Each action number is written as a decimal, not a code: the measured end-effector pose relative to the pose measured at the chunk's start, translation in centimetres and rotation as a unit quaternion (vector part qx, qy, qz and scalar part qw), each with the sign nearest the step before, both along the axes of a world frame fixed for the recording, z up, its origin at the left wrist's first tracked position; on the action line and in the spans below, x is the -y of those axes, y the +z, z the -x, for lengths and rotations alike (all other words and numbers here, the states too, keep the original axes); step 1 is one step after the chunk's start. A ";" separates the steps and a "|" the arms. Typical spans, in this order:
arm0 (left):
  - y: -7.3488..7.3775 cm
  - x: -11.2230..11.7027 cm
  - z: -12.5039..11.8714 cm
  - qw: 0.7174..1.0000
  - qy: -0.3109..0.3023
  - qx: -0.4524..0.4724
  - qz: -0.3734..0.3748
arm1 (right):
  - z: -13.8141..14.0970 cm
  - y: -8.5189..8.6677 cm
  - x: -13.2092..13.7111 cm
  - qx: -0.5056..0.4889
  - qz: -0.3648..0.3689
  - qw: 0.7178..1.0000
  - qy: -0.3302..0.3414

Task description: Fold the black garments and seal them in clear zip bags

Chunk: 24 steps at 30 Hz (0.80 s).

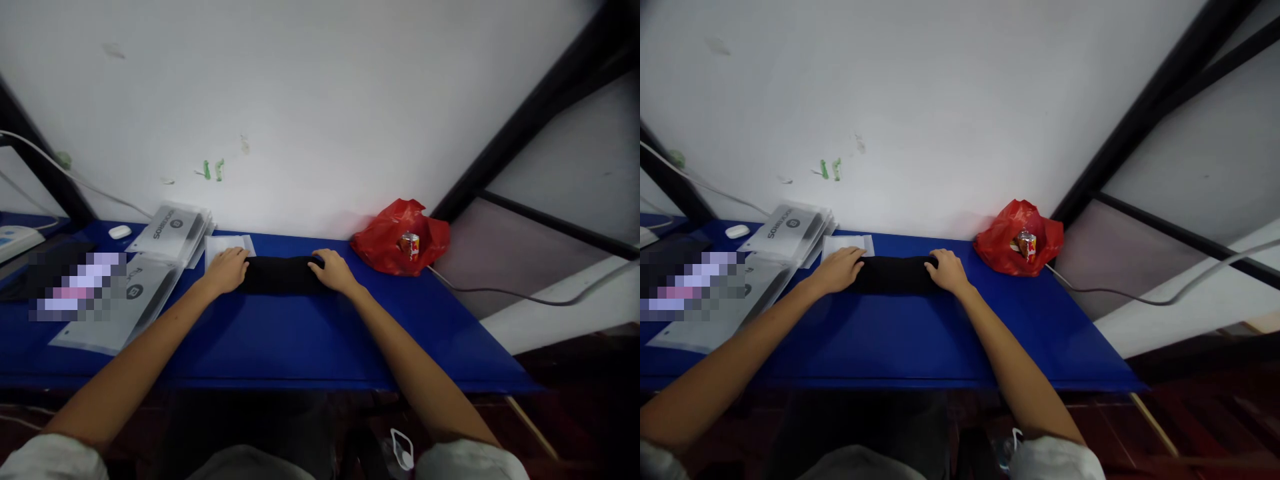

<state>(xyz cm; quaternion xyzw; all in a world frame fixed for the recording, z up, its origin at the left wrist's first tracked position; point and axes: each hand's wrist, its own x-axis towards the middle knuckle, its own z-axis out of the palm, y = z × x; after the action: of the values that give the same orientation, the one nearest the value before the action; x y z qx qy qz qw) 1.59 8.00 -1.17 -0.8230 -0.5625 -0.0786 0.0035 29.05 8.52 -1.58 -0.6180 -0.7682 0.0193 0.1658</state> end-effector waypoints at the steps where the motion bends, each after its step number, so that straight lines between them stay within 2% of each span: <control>1: 0.1 -0.7 0.2 1.000 0.005 -0.003 0.012 | 0.1 0.1 -0.8 0.002 0.016 1.000 0.009; 4: 0.2 -2.4 0.8 0.999 0.004 -0.004 0.052 | 0.2 0.2 -2.7 0.009 0.055 0.998 0.033; 7: 0.3 -3.2 1.1 0.998 0.000 0.010 0.063 | 0.2 0.5 -3.7 0.004 0.068 0.997 0.047; 14: 2.3 -2.3 0.8 0.997 -0.004 0.081 0.015 | 0.3 2.1 -3.3 -0.040 0.022 0.998 0.045; 17: 3.4 -0.7 1.1 0.989 -0.042 0.140 -0.031 | 0.0 3.0 -1.4 -0.077 -0.021 0.996 0.045; 20: 4.5 2.2 1.9 0.980 -0.084 0.175 -0.046 | -0.6 4.2 2.4 -0.121 -0.058 0.986 0.100; 22: 5.0 4.7 2.6 0.976 -0.112 0.188 -0.018 | -1.1 5.0 5.7 -0.117 -0.045 0.981 0.145; 24: 5.1 7.2 3.0 0.971 -0.138 0.190 0.048 | -1.4 5.7 8.8 -0.103 0.008 0.978 0.182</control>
<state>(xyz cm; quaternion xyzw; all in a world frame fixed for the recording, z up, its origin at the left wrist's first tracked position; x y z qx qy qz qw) -1.40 0.83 3.98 -0.8616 -0.4373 -0.2062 -0.1543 30.49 -0.31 4.11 -0.4637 -0.8467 0.1185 0.2326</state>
